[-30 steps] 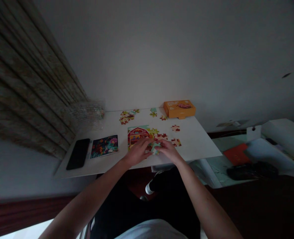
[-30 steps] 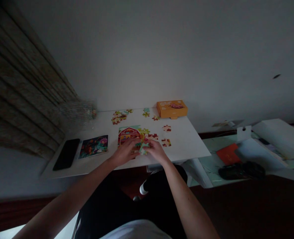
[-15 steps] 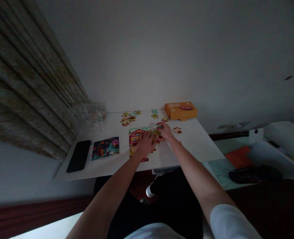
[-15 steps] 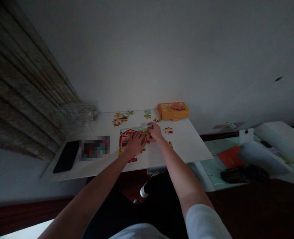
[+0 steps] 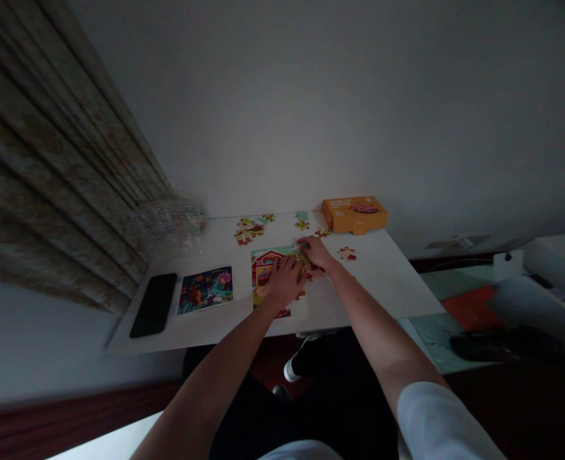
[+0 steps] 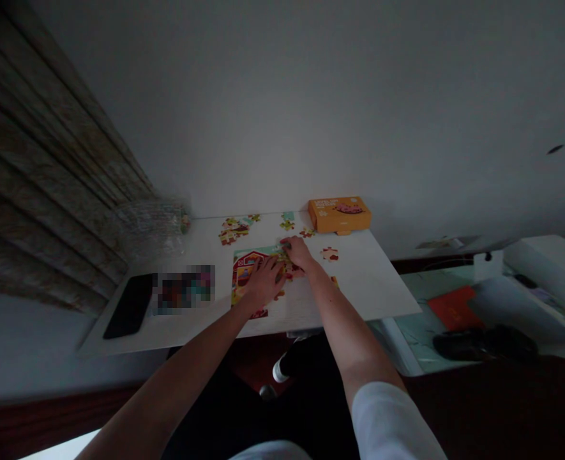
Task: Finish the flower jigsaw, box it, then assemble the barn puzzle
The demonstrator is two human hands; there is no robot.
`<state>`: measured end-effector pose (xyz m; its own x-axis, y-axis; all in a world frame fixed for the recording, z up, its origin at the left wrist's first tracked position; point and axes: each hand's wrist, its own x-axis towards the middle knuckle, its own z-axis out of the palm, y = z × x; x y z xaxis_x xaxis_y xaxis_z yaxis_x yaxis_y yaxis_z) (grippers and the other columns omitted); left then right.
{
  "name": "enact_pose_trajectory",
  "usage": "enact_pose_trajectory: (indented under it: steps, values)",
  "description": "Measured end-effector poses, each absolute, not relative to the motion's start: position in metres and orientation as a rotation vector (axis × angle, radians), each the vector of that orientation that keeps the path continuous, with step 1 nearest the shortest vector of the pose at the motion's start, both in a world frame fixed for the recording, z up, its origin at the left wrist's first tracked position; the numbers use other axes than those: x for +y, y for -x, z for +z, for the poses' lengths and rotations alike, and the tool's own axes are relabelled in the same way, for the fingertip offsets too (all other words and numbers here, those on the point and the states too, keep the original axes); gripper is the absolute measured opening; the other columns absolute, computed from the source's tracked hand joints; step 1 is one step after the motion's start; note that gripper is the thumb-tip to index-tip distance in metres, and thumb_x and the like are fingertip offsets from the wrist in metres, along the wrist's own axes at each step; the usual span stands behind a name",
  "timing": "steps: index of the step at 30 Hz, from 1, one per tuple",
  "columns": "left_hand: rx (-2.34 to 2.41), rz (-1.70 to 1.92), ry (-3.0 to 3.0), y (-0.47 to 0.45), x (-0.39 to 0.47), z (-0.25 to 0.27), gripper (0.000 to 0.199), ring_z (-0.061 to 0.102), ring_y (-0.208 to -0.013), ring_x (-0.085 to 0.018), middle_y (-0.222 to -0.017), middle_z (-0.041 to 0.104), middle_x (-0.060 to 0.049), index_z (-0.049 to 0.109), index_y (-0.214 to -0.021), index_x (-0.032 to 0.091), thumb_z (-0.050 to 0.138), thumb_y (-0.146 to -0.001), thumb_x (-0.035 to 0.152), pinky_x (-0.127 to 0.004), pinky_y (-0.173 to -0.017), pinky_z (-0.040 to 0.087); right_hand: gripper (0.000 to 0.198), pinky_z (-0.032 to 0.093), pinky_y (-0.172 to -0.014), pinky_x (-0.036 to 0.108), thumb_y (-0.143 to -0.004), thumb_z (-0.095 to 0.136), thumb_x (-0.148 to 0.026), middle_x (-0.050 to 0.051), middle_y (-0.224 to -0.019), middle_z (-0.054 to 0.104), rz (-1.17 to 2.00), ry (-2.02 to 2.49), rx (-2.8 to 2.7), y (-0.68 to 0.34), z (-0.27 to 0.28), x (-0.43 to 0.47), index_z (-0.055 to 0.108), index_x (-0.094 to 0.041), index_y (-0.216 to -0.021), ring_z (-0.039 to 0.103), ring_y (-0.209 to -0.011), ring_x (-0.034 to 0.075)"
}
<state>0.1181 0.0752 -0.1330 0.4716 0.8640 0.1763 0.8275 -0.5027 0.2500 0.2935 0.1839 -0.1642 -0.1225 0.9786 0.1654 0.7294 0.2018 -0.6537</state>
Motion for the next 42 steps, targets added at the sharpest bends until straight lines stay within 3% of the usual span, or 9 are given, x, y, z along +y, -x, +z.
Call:
enact_pose_trajectory:
  steps: [9, 19, 22, 27, 32, 34, 38, 42]
  values:
    - [1.481, 0.434, -2.595, -0.119, 0.073, -0.133, 0.043, 0.042, -0.148, -0.031, -0.158, 0.050, -0.013, 0.059, -0.140, 0.023, 0.043, -0.104, 0.038, -0.060, -0.127, 0.020, 0.024, 0.044, -0.101, 0.038, -0.096, 0.063, -0.018, 0.012, -0.113, 0.070, 0.439, 1.516, -2.103, -0.299, -0.161, 0.176, 0.079, -0.021, -0.112, 0.062, -0.105, 0.025]
    - [1.467, 0.411, -2.570, -0.119, 0.075, -0.135, 0.047, 0.041, -0.149, -0.031, -0.157, 0.052, -0.011, 0.054, -0.148, 0.025, 0.039, -0.106, 0.040, -0.062, -0.128, 0.016, 0.028, 0.044, -0.108, 0.042, -0.092, 0.058, -0.014, 0.011, -0.117, 0.072, 0.434, 1.462, -1.922, -0.299, -0.156, 0.160, 0.076, -0.021, -0.112, 0.062, -0.115, 0.027]
    - [1.464, 0.422, -2.571, -0.119, 0.076, -0.139, 0.047, 0.040, -0.150, -0.031, -0.158, 0.052, -0.010, 0.053, -0.149, 0.027, 0.040, -0.105, 0.041, -0.062, -0.128, 0.015, 0.025, 0.045, -0.109, 0.045, -0.093, 0.055, -0.021, 0.011, -0.116, 0.072, 0.314, 1.475, -1.811, -0.321, -0.153, 0.146, 0.075, -0.022, -0.109, 0.061, -0.117, 0.028]
    - [1.456, 0.389, -2.544, -0.117, 0.077, -0.137, 0.046, 0.040, -0.150, -0.029, -0.158, 0.051, -0.009, 0.054, -0.148, 0.028, 0.040, -0.106, 0.042, -0.062, -0.128, 0.015, 0.025, 0.049, -0.098, 0.047, -0.092, 0.054, -0.031, 0.014, -0.107, 0.072, 0.100, 1.697, -1.662, -0.394, -0.156, 0.107, 0.076, -0.021, -0.099, 0.064, -0.101, 0.030]
    - [1.418, 0.383, -2.472, -0.117, 0.082, -0.133, 0.042, 0.040, -0.150, -0.028, -0.157, 0.052, -0.009, 0.057, -0.144, 0.026, 0.044, -0.106, 0.038, -0.062, -0.128, 0.014, 0.039, 0.049, -0.093, 0.048, -0.092, 0.050, -0.045, 0.018, -0.100, 0.072, -0.004, 1.845, -1.377, -0.443, -0.173, 0.073, 0.076, -0.016, -0.096, 0.063, -0.096, 0.032]
    - [1.397, 0.424, -2.397, -0.115, 0.087, -0.135, 0.040, 0.044, -0.148, -0.027, -0.155, 0.055, -0.008, 0.058, -0.142, 0.025, 0.047, -0.104, 0.034, -0.058, -0.129, 0.018, 0.044, 0.050, -0.091, 0.047, -0.092, 0.048, -0.048, 0.019, -0.099, 0.072, 0.024, 1.819, -1.327, -0.447, -0.178, 0.068, 0.076, -0.015, -0.097, 0.063, -0.093, 0.031]
    - [1.474, 0.654, -2.174, -0.094, 0.112, -0.136, 0.039, 0.056, -0.136, -0.021, -0.145, 0.062, -0.011, 0.061, -0.137, 0.019, 0.050, -0.100, 0.023, -0.039, -0.121, 0.039, 0.047, 0.049, -0.089, 0.046, -0.093, 0.046, -0.052, 0.018, -0.100, 0.072, 0.058, 1.860, -1.346, -0.440, -0.176, 0.069, 0.076, -0.015, -0.099, 0.063, -0.092, 0.031]
    - [1.701, 0.809, -2.114, -0.041, 0.159, -0.129, 0.040, 0.052, -0.139, -0.024, -0.144, 0.061, -0.014, 0.063, -0.133, 0.015, 0.050, -0.095, 0.015, -0.042, -0.122, 0.038, 0.046, 0.047, -0.090, 0.045, -0.094, 0.048, -0.052, 0.018, -0.106, 0.072, 0.058, 1.980, -1.392, -0.433, -0.168, 0.072, 0.076, -0.016, -0.102, 0.063, -0.097, 0.032]
